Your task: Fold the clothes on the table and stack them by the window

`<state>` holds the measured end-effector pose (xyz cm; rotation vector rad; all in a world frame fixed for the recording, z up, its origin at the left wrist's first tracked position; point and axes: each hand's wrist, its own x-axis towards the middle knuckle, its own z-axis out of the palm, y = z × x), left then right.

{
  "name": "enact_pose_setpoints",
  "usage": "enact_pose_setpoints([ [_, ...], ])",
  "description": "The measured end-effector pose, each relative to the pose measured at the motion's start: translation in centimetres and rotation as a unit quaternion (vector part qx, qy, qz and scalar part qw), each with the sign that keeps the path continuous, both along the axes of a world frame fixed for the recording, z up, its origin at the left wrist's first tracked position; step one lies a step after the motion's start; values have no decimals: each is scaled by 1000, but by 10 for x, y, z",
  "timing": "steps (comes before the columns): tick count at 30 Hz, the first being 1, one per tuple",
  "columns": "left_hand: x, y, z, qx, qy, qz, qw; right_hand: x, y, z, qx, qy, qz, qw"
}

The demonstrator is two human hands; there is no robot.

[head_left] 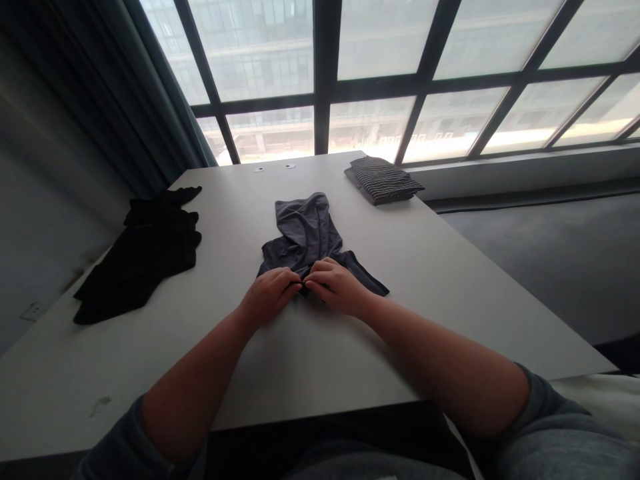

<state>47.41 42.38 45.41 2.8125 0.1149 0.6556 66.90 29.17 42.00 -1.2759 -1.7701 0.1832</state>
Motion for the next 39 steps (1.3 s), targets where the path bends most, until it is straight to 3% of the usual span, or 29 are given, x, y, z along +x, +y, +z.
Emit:
enact_pose_setpoints([
  [9, -1, -4, 1, -25, 33, 16, 999, -7, -1, -1, 0, -39, -15, 999],
  [16, -3, -5, -4, -44, 51, 34, 997, -4, -3, 2, -3, 12, -10, 1000],
  [29, -3, -6, -2, -13, 49, 27, 998, -3, 0, -1, 6, -35, -25, 999],
  [33, -5, 4, 2, -22, 42, 71, 996, 13, 0, 0, -15, -36, -6, 999],
  [39, -8, 18, 7, -1, 63, 169, 984, 30, 3, -8, -35, -12, -38, 999],
])
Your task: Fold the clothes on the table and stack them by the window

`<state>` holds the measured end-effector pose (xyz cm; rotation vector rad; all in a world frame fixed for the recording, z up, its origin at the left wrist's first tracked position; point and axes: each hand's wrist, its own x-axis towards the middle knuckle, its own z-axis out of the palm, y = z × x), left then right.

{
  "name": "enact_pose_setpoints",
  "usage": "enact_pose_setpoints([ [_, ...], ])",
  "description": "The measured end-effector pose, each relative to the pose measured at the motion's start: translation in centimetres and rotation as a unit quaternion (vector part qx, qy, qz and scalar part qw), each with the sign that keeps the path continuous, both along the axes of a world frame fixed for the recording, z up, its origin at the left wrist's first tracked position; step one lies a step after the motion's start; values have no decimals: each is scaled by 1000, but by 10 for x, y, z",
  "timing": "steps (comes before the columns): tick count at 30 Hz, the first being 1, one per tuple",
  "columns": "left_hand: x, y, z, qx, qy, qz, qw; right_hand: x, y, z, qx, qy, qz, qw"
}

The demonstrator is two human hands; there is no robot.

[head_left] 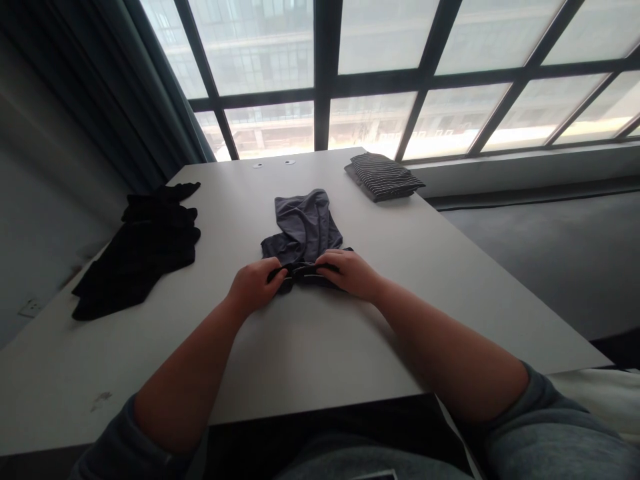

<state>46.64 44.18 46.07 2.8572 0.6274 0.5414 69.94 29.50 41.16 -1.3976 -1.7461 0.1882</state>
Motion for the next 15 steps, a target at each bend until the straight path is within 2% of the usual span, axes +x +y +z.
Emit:
enact_pose_setpoints([
  [2, 2, -4, 0, 10, -11, -18, 1000, -3, 1, -2, 3, 7, -4, 1000],
  [7, 7, -24, -1, 10, -50, -119, 992, -16, 0, -2, 0, -11, 1, 1000],
  [13, 7, -26, -1, -62, -29, -135, 988, -17, 0, -2, 4, -12, 2, 1000],
  [15, 7, -25, -1, -64, -21, -129, 989, -18, 0, -2, 4, -6, -2, 1000],
])
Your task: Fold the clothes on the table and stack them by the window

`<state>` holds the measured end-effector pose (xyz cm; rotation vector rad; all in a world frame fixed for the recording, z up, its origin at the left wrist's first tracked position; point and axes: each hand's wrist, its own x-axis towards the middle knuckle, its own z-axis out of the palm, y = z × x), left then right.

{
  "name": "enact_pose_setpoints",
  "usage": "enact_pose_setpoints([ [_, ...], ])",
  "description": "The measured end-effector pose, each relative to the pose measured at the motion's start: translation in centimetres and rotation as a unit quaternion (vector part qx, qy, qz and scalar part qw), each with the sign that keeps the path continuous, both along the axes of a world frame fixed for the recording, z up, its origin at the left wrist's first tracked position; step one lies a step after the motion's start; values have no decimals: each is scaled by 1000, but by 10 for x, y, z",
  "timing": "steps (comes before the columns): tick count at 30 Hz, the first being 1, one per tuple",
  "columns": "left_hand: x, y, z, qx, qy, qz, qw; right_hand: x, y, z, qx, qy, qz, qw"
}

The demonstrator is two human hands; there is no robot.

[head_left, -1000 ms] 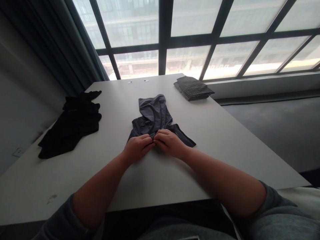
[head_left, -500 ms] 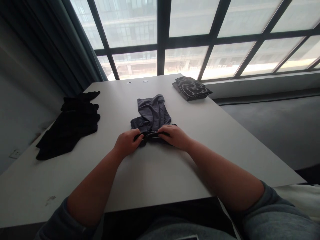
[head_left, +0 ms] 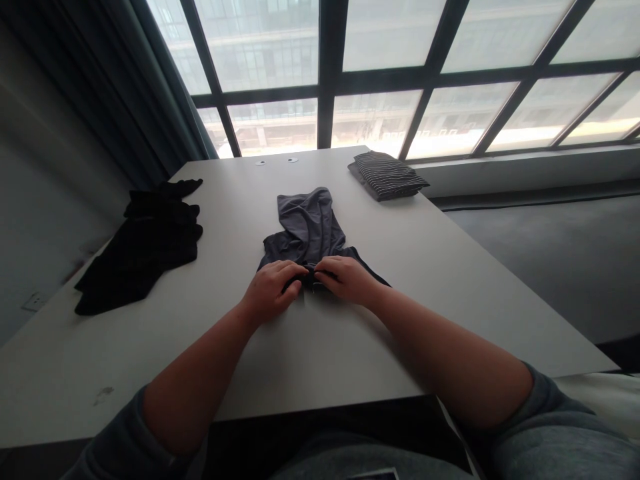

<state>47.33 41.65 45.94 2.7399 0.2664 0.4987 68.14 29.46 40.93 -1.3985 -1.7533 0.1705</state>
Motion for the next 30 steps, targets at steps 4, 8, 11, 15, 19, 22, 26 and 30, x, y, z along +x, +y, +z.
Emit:
enact_pose_setpoints([
  [4, 3, -2, -6, 50, 0, 21, 999, -3, -1, -1, 3, 0, -6, 1000],
  [8, 4, 0, -12, 68, -23, 8, 997, -4, -2, -1, -4, -4, -5, 1000],
  [11, 3, 4, -12, 86, -19, -1, 996, -2, -2, 1, -6, -4, 1, 1000],
  [15, 2, 5, -12, 94, -8, -2, 996, 0, -1, 2, 6, 1, 13, 1000],
  [19, 3, 3, -10, 85, 4, -5, 996, -3, -1, 0, 4, -21, 11, 1000],
  [22, 2, 3, -8, 89, 4, -15, 996, -3, -2, 1, -2, -45, 12, 999],
  [26, 1, 5, -6, 73, 9, -6, 997, 4, 0, 6, -9, -54, 14, 998],
  [30, -1, 13, 0, 8, 37, 15, 999, 21, 2, 9, -43, -57, 10, 997],
])
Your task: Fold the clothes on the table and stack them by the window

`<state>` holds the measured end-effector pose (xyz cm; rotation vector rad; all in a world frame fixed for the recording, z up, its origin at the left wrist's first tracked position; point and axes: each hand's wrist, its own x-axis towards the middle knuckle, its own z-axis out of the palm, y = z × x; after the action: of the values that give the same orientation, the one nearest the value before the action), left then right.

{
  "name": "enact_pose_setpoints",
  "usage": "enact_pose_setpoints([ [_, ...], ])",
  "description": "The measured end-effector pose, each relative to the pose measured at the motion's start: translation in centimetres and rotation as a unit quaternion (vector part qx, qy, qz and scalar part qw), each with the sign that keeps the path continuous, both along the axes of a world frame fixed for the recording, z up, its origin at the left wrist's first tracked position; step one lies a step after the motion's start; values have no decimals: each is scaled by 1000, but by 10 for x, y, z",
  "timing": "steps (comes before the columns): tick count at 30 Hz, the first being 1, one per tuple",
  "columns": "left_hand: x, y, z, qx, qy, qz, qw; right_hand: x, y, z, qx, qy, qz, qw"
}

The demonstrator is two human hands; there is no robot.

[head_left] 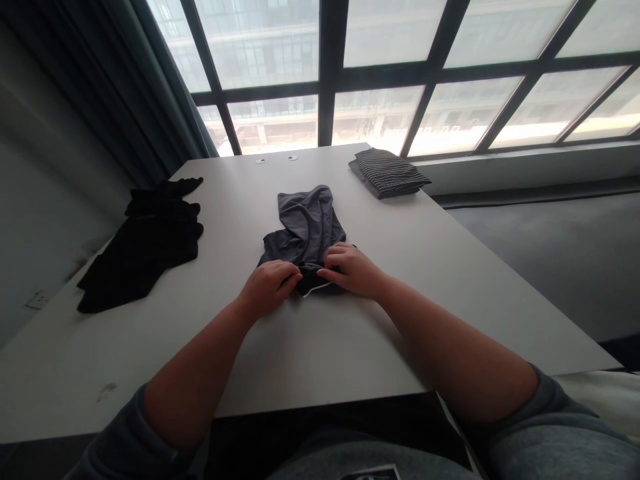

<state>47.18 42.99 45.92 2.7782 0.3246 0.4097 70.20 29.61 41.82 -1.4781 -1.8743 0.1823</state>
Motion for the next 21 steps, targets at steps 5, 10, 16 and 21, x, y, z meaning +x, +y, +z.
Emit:
enact_pose_setpoints([
  [5, -17, 29, 17, -36, 112, 12, 993, 25, -8, -3, -107, -28, 54, 992],
  [10, -37, 49, 29, -100, 287, -2, 953, 38, -14, 0, -196, -64, 60, 977],
  [16, -35, 45, 32, -50, 217, 22, 975, 36, -14, 11, -184, -93, -39, 978],
  [21, -23, 33, 39, -10, 38, 157, 987, 30, -16, 22, -105, -3, -100, 989],
])
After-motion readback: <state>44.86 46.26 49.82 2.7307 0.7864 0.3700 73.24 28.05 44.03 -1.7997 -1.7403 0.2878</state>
